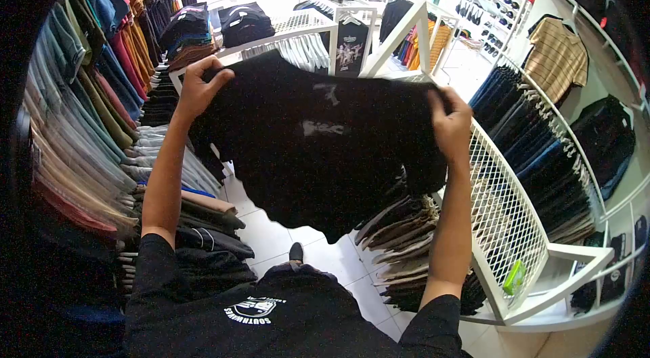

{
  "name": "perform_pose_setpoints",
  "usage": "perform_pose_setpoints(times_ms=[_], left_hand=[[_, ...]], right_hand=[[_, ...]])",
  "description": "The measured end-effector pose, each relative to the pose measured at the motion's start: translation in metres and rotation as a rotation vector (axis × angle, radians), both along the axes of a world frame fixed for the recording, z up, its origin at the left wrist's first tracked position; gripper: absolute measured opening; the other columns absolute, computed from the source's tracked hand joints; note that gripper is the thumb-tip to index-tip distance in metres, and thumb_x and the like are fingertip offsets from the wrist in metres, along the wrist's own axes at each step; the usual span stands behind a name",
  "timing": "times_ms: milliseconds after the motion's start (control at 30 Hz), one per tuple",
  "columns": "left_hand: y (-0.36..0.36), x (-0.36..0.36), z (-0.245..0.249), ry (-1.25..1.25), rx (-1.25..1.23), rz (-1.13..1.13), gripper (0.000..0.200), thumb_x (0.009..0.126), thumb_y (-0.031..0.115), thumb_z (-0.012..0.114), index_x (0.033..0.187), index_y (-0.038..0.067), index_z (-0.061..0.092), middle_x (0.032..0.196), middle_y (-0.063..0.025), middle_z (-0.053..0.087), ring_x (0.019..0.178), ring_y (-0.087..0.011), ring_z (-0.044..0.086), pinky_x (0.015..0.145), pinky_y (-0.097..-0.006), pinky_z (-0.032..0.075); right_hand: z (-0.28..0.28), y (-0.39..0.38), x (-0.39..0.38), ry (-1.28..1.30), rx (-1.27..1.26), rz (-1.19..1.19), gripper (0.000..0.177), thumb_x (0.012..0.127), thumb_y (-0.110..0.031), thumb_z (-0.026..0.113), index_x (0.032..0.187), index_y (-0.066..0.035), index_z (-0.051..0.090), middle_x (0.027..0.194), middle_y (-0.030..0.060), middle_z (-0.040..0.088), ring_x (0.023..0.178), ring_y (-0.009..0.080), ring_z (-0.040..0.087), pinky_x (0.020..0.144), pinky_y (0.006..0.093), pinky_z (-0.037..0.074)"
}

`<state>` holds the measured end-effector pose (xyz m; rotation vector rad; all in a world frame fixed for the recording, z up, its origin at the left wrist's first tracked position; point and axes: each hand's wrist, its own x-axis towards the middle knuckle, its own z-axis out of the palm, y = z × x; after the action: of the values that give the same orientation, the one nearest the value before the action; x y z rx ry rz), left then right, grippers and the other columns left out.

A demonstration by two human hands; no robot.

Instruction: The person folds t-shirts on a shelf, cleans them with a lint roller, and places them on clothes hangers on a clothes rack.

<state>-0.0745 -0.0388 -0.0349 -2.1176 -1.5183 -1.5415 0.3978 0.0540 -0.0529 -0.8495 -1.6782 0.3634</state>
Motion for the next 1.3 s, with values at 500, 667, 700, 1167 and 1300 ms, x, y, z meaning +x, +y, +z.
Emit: perform_pose_setpoints(times_ms=[500,667,700,1167,1300], left_hand=[[0.048,-0.055,-0.074,0.421,-0.406,0.288,0.02,0.085,0.011,0.065,0.099,0.006,0.078,0.091,-0.0204,0.072,0.084,-0.0376,0.071,0.078,-0.0453,0.055],[0.089,0.003,-0.062,0.289,-0.275,0.489,0.025,0.095,0.02,0.05,0.111,0.014,0.069,0.093,-0.0228,0.072,0.091,-0.0435,0.07,0.08,-0.053,0.054],[0.103,0.008,-0.062,0.207,-0.245,0.454,0.025,0.096,0.019,0.049,0.112,0.013,0.068,0.093,-0.0233,0.072,0.091,-0.0445,0.069,0.081,-0.0531,0.053],[0.032,0.151,0.011,-0.707,-0.505,-1.103,0.01,0.105,0.011,0.054,0.111,0.008,0.061,0.089,0.0022,0.061,0.074,-0.0001,0.059,0.062,-0.0153,0.05],[0.007,0.151,0.017,-0.698,-0.561,-1.143,0.019,0.103,0.006,0.052,0.118,0.003,0.064,0.098,-0.0019,0.066,0.08,-0.0034,0.064,0.07,-0.0186,0.055]], right_hand=[[-0.037,-0.051,0.017,-0.07,-0.235,-0.006,0.017,0.099,-0.016,0.068,0.093,0.001,0.069,0.072,-0.0009,0.062,0.069,0.0062,0.052,0.065,0.0248,0.043],[-0.049,-0.087,0.038,0.018,-0.458,0.089,0.018,0.101,-0.019,0.064,0.092,-0.004,0.065,0.074,-0.0051,0.057,0.068,0.0049,0.048,0.064,0.0237,0.04],[-0.052,-0.1,0.039,0.033,-0.511,0.12,0.017,0.101,-0.019,0.063,0.093,-0.004,0.065,0.075,-0.0054,0.057,0.069,0.0051,0.048,0.065,0.0234,0.04],[-0.102,-0.069,-0.035,0.199,-0.483,0.191,0.082,0.085,-0.029,0.085,0.15,-0.002,0.042,0.138,0.015,0.055,0.117,0.0168,0.056,0.092,0.0302,0.049],[-0.093,-0.044,-0.071,0.55,-0.328,0.35,0.052,0.093,-0.021,0.078,0.135,0.002,0.057,0.127,0.0119,0.066,0.115,0.016,0.062,0.097,0.0304,0.049]])
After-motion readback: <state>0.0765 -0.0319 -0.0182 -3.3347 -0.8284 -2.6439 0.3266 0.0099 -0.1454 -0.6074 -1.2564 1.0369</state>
